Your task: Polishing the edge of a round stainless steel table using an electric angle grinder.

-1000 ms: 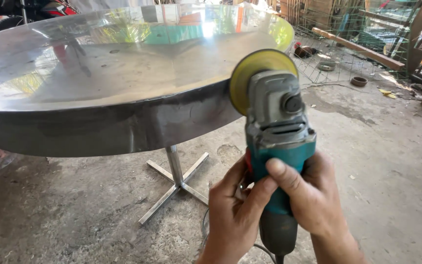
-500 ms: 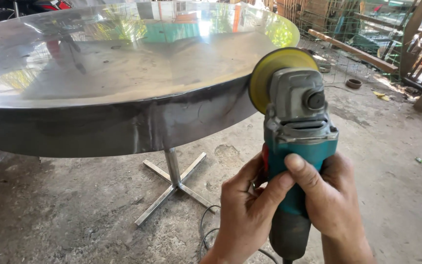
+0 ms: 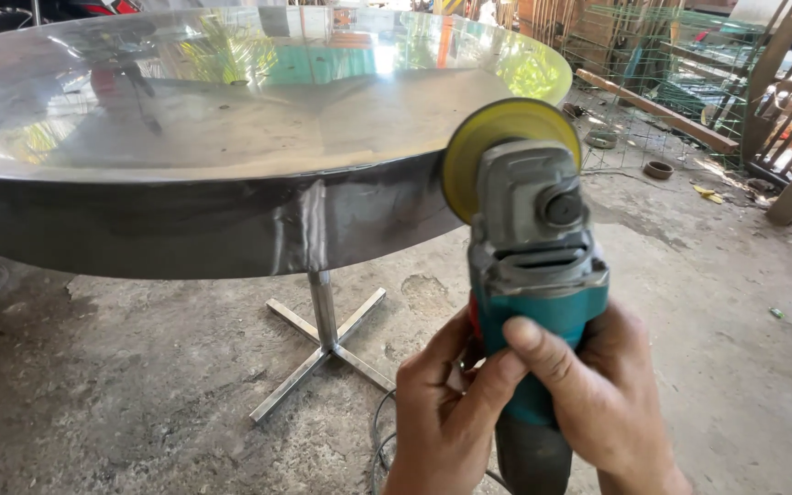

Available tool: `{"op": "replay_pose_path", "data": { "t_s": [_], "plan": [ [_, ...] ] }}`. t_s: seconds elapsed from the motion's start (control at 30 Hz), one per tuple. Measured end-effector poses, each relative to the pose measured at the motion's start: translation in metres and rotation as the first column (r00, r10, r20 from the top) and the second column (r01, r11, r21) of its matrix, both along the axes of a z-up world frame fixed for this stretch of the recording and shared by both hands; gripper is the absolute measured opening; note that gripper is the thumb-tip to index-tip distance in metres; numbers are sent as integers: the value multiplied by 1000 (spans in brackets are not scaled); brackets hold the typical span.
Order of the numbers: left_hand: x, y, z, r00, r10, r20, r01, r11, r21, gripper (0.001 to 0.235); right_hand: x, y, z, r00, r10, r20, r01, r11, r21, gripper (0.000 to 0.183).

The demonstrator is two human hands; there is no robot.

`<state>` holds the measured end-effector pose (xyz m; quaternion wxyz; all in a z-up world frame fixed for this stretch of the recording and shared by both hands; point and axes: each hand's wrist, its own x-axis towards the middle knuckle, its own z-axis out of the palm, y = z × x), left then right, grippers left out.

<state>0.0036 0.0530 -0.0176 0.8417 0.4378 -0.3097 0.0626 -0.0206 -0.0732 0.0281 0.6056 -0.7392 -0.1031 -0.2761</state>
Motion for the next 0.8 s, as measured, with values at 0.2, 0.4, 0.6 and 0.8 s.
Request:
{"op": "replay_pose_path", "data": {
  "t_s": [0.2, 0.4, 0.6, 0.8],
  "plan": [
    [-1, 5, 1, 997, -47, -58, 45, 998, -42, 46, -1, 3, -1, 1000, 4, 1, -4, 1000, 15, 43],
    [-2, 11, -2, 997, -67, -45, 66, 998, -18, 44, -4, 9, -2, 996, -84, -9, 84, 996, -19, 39],
    [-9, 28, -6, 998, -48, -41, 43, 993, -114, 50, -11, 25, -5, 998, 52, -24, -52, 999, -6, 45],
    [-9, 36, -10, 982, -164, -97, 152, 982, -116, 53, -14, 32, -10, 999, -26, -20, 26, 1000, 16, 46]
  ]
}}
